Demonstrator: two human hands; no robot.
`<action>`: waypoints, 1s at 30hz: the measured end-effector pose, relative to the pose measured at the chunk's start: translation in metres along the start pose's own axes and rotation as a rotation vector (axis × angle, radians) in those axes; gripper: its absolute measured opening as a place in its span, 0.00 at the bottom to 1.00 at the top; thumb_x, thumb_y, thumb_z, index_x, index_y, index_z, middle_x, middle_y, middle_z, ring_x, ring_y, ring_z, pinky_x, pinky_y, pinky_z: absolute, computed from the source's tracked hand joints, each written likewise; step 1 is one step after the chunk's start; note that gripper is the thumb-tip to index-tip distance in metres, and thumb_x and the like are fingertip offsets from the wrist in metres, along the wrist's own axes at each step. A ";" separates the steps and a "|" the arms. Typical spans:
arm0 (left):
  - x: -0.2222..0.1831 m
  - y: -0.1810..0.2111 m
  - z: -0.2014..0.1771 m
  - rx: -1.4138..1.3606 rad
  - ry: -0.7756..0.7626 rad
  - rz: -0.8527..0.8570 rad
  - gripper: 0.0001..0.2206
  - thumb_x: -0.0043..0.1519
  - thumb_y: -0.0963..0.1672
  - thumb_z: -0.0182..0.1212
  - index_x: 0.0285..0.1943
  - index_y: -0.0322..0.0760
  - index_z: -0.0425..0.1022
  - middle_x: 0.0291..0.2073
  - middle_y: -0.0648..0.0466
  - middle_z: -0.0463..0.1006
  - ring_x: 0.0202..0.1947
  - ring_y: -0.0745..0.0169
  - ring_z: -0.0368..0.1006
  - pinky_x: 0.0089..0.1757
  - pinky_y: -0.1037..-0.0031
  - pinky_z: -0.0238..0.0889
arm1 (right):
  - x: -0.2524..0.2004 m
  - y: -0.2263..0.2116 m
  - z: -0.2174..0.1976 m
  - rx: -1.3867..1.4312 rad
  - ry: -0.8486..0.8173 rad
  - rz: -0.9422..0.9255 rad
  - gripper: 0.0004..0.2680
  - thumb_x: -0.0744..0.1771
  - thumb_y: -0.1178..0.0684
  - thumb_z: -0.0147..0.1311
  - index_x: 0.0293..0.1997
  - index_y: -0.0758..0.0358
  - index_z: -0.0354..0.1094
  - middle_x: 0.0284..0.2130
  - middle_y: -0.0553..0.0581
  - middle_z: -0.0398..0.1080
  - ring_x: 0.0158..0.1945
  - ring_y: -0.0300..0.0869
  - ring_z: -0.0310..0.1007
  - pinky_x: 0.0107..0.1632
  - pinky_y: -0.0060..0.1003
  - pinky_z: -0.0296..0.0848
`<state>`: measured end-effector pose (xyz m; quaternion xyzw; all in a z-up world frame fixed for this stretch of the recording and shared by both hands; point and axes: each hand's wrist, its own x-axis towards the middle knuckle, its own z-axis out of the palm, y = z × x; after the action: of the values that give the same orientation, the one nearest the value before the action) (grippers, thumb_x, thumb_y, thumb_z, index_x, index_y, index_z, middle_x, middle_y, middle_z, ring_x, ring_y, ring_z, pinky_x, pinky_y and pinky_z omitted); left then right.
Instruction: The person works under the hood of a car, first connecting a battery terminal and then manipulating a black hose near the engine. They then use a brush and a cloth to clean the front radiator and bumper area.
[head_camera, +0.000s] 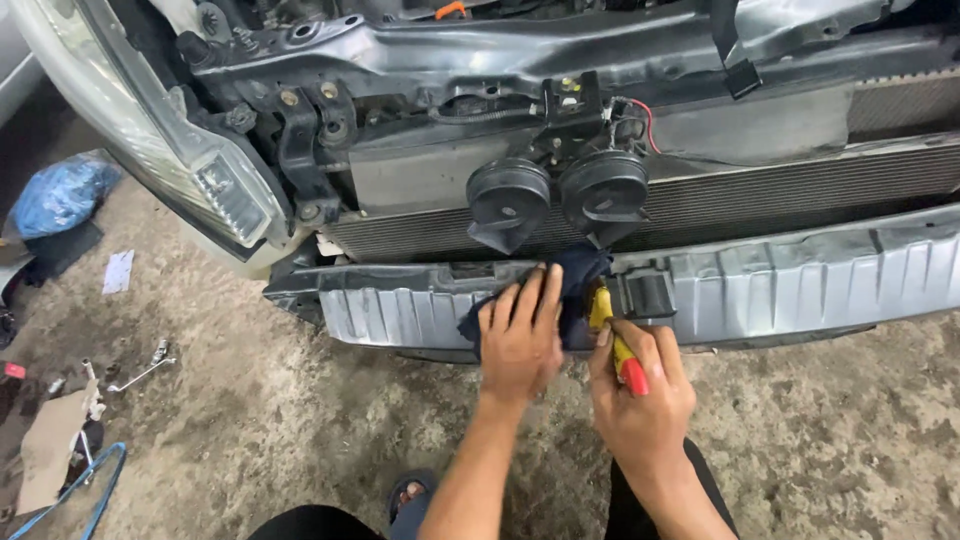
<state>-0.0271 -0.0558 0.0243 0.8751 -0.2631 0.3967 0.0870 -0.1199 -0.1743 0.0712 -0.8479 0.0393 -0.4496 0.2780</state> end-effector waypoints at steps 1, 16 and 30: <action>-0.007 -0.012 0.006 0.002 0.003 0.000 0.21 0.69 0.46 0.52 0.72 0.45 0.68 0.61 0.56 0.76 0.52 0.56 0.72 0.47 0.62 0.62 | -0.001 0.001 0.000 0.002 0.002 -0.003 0.05 0.70 0.60 0.56 0.49 0.66 0.71 0.36 0.58 0.70 0.35 0.48 0.71 0.39 0.38 0.72; -0.001 -0.020 -0.009 0.141 0.015 -0.033 0.18 0.67 0.37 0.51 0.65 0.43 0.72 0.54 0.43 0.73 0.36 0.50 0.65 0.35 0.63 0.62 | 0.002 0.002 -0.004 0.031 0.000 -0.055 0.04 0.70 0.60 0.56 0.47 0.68 0.72 0.35 0.58 0.71 0.34 0.46 0.69 0.39 0.37 0.72; 0.006 -0.029 0.001 0.144 0.226 -0.018 0.20 0.64 0.39 0.42 0.55 0.50 0.80 0.45 0.52 0.73 0.29 0.53 0.63 0.31 0.64 0.60 | -0.006 -0.007 0.001 0.106 -0.235 -0.033 0.17 0.65 0.63 0.59 0.61 0.71 0.63 0.51 0.75 0.64 0.46 0.62 0.75 0.38 0.46 0.86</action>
<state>-0.0075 -0.0342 0.0300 0.8311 -0.2148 0.5099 0.0567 -0.1235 -0.1662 0.0699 -0.8794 -0.0316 -0.3530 0.3177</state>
